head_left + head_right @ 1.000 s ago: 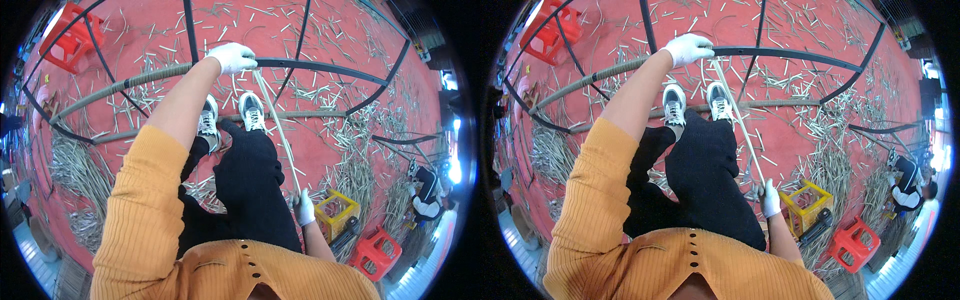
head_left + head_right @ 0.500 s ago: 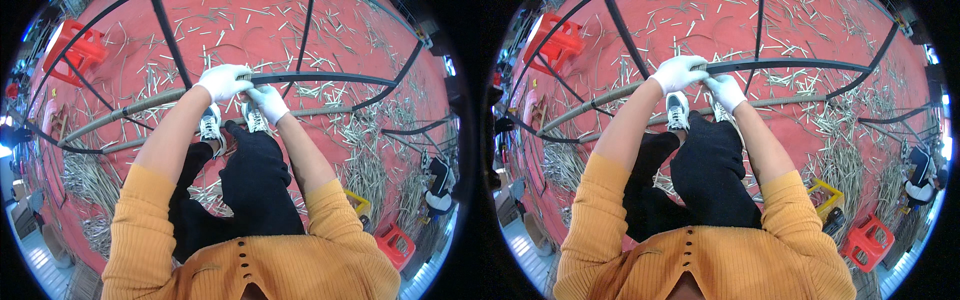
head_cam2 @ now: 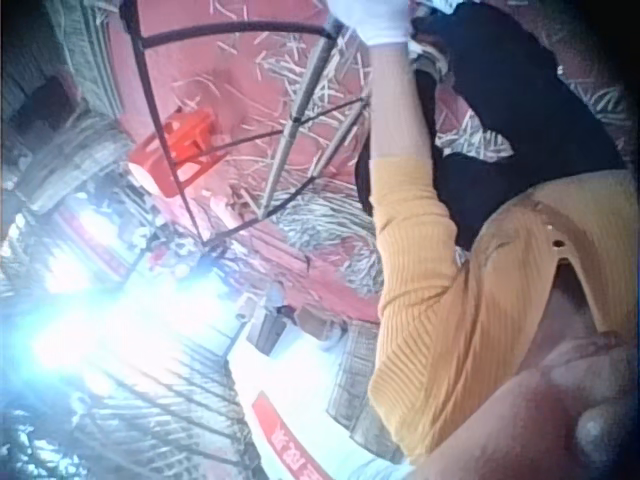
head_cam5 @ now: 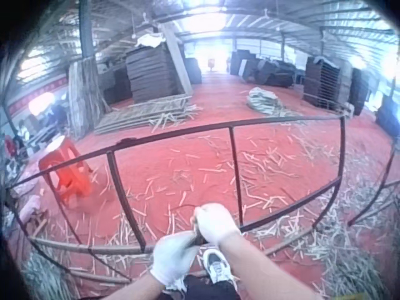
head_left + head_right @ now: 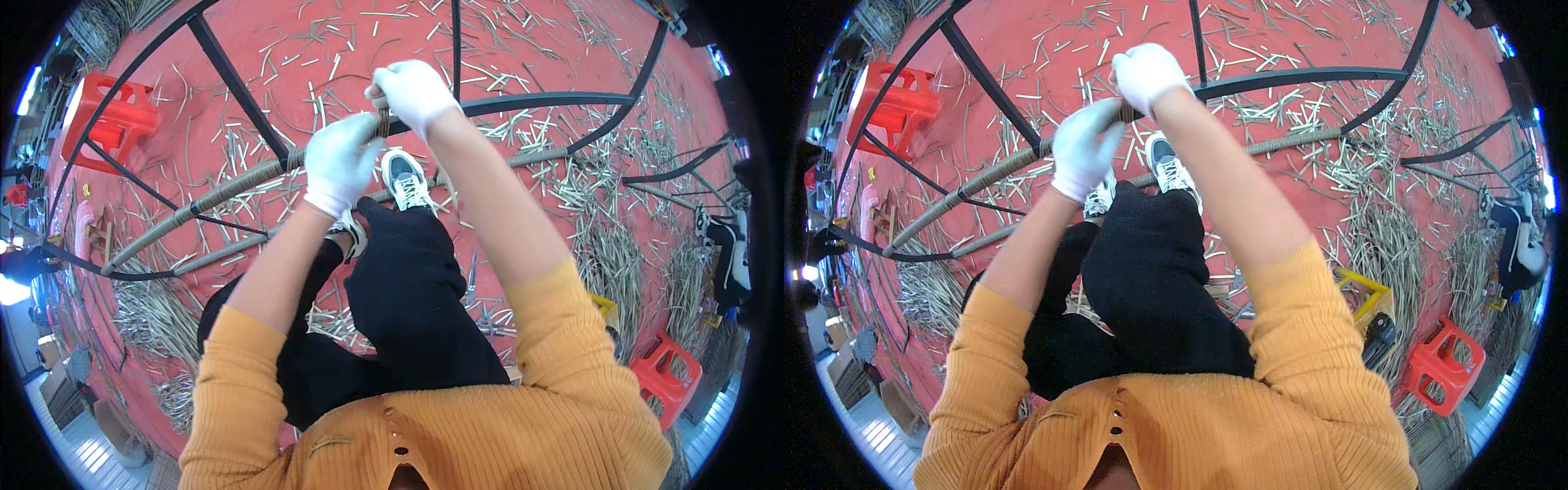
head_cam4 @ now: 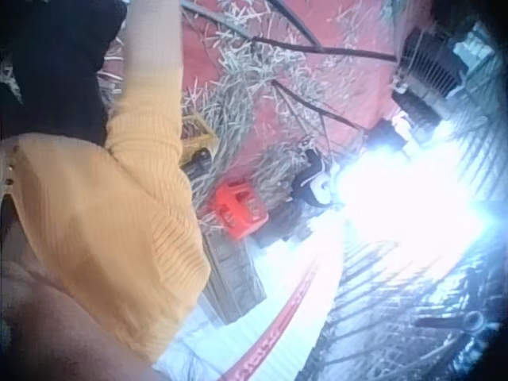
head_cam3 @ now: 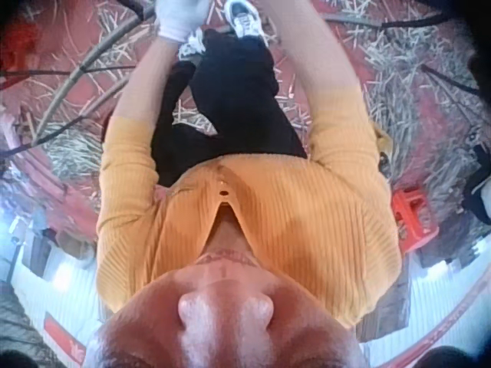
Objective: The person sits on the floor and weaves thin bamboo strips through a black metal frame. They repeatedly thread the strips through the frame bars and use a staple gun to secure the woven sections.
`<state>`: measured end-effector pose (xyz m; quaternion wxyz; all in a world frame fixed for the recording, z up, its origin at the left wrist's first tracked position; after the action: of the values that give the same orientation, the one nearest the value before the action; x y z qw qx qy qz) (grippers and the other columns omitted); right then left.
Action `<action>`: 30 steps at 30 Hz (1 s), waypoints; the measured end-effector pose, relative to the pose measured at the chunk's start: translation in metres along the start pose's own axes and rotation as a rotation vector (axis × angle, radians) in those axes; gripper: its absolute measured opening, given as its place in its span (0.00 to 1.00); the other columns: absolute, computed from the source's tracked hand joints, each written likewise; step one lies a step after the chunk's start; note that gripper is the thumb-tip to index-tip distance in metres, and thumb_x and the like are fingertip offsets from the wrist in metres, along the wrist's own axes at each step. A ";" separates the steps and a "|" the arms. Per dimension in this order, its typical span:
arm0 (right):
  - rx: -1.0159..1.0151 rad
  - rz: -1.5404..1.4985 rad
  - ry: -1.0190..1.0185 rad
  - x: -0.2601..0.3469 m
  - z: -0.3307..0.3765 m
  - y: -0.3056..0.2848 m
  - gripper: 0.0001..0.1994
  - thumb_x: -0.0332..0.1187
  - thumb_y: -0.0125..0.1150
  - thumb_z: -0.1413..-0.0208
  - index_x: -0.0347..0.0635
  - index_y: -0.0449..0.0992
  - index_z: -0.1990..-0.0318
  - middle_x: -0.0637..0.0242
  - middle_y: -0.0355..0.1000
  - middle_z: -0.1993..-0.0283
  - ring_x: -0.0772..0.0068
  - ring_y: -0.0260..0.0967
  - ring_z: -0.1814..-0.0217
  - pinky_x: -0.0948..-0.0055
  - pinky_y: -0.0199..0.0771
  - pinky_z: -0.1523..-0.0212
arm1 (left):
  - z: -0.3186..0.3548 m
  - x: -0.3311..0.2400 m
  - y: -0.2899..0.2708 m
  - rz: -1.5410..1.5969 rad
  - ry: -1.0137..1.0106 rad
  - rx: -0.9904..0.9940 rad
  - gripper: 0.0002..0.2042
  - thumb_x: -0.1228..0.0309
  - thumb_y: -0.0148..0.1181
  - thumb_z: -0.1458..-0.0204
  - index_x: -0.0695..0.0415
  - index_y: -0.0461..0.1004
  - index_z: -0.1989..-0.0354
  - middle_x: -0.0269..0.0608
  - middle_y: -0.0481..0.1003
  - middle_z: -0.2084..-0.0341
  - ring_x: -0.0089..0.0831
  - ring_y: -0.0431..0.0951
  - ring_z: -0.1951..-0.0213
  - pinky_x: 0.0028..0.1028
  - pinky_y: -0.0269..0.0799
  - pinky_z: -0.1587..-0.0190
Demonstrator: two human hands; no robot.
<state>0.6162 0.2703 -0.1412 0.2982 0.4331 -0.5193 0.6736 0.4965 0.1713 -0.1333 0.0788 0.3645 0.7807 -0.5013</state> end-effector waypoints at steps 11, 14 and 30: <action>-0.412 -0.109 -0.150 -0.049 0.103 0.017 0.09 0.30 0.61 0.41 0.31 0.77 0.59 0.47 0.75 0.62 0.46 0.74 0.59 0.56 0.72 0.56 | -0.033 0.030 0.035 -0.123 -0.366 0.646 0.16 0.57 0.55 0.40 0.56 0.77 0.53 0.49 0.81 0.60 0.48 0.81 0.55 0.42 0.75 0.51; -0.346 0.354 -0.145 -0.076 0.081 0.032 0.17 0.40 0.62 0.43 0.32 0.79 0.57 0.44 0.75 0.59 0.38 0.70 0.50 0.46 0.67 0.49 | -0.038 0.032 0.043 0.208 -0.411 0.871 0.17 0.60 0.55 0.40 0.65 0.77 0.59 0.43 0.81 0.68 0.30 0.81 0.64 0.31 0.77 0.58; -0.044 0.447 0.125 -0.021 -0.019 -0.020 0.17 0.43 0.56 0.38 0.37 0.81 0.62 0.54 0.78 0.68 0.52 0.77 0.61 0.60 0.75 0.50 | -0.018 -0.008 0.035 -0.259 -0.036 0.151 0.12 0.63 0.63 0.48 0.56 0.77 0.59 0.43 0.80 0.68 0.43 0.81 0.66 0.42 0.74 0.61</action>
<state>0.6373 0.2954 -0.1525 0.1827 0.2581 -0.5972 0.7371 0.5292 0.1906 -0.1457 -0.0001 0.2569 0.7798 -0.5709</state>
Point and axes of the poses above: each hand's wrist, its own z-axis away from the middle knuckle, its own y-axis out of the palm, x = y × z, the point moved 6 cm from there along -z, towards the middle knuckle
